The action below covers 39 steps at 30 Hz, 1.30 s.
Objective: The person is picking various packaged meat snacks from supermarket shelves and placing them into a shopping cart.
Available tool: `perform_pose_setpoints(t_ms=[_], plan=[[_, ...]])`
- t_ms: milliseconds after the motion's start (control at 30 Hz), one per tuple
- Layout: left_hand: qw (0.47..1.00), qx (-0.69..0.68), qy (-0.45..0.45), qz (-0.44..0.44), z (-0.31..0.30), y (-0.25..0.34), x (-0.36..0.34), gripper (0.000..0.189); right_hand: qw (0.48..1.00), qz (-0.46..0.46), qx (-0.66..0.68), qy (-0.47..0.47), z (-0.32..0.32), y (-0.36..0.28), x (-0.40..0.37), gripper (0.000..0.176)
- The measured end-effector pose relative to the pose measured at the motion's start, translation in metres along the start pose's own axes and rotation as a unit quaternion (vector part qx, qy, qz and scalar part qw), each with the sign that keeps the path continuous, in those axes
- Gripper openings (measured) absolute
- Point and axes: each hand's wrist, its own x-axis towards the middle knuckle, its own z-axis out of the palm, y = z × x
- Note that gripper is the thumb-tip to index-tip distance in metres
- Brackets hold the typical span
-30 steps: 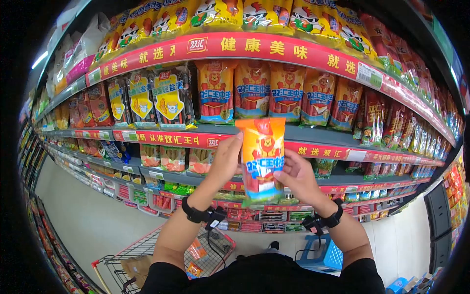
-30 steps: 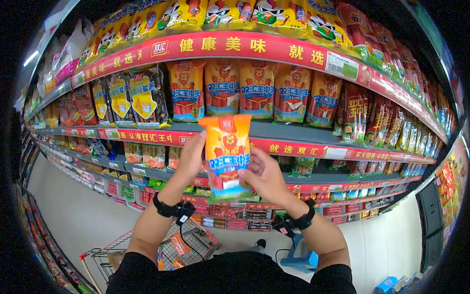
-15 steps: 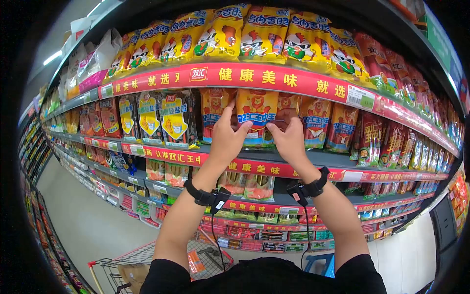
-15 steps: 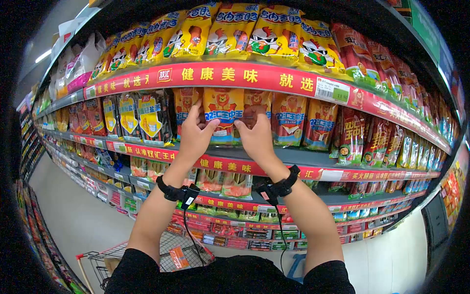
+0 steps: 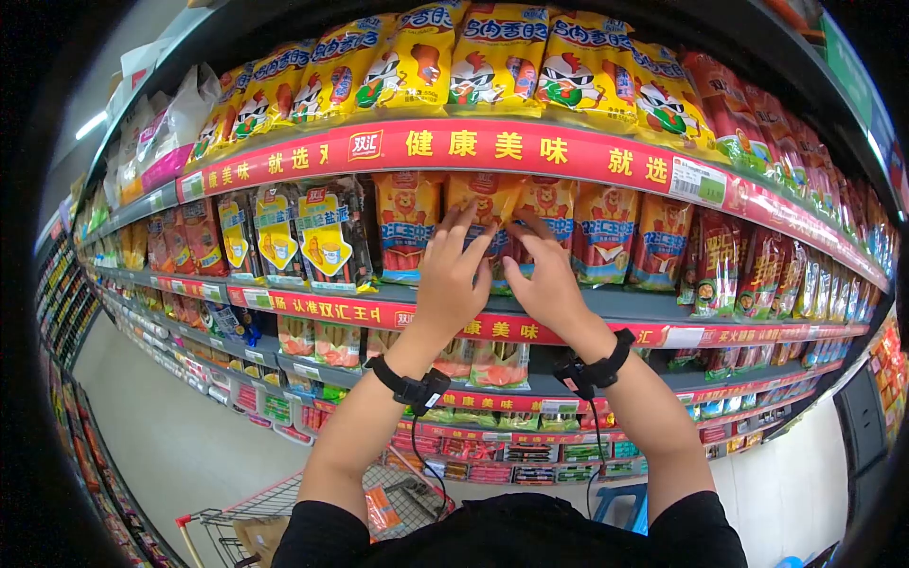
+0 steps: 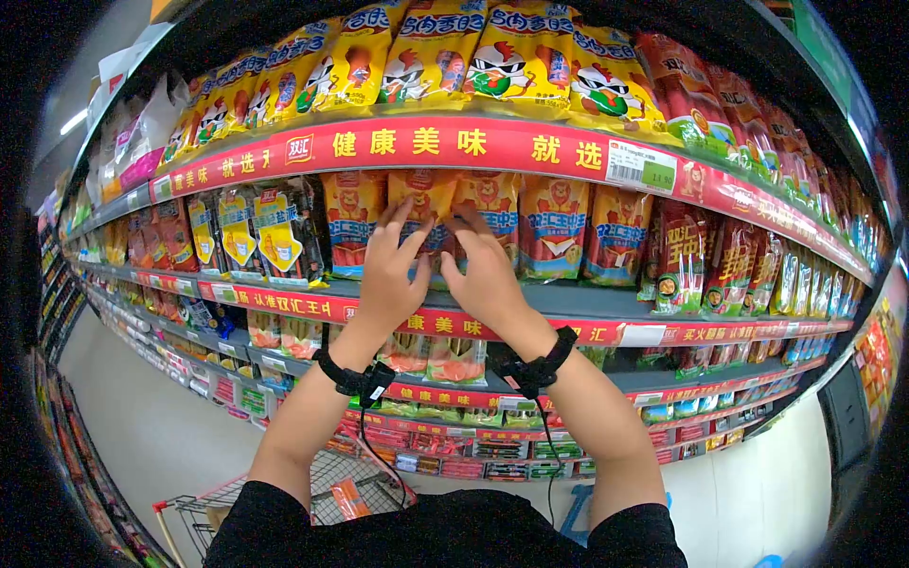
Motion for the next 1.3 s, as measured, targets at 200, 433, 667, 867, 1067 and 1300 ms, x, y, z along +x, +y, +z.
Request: perform_pose_setpoints(t_ms=[200,433,667,867,1067,1300], plan=[[0.998,0.04,-0.054,0.016,0.006,-0.005,-0.003,0.054,0.998,0.041,-0.036,-0.037,0.012,0.003,0.007,0.053],[0.996,0.061,-0.056,-0.018,0.009,0.005,-0.005,0.055,0.966,0.168,-0.094,-0.172,0.002,-0.02,0.005,0.048],[0.993,-0.022,-0.091,-0.067,-0.001,0.019,-0.052,0.064,0.993,0.066,-0.057,-0.083,0.001,-0.037,-0.062,0.042],[0.969,-0.188,-0.119,-0.111,-0.037,0.049,-0.14,0.048,0.99,0.02,0.052,-0.128,-0.019,-0.071,-0.118,0.02],[0.767,-0.289,-0.356,-0.448,-0.089,0.077,-0.359,0.03,0.918,0.203,0.155,-0.304,-0.014,-0.061,-0.279,0.014],[0.644,-0.025,-0.419,-0.64,-0.248,0.194,-0.566,0.041,0.827,0.341,0.261,-0.363,-0.018,-0.066,-0.43,0.032]])
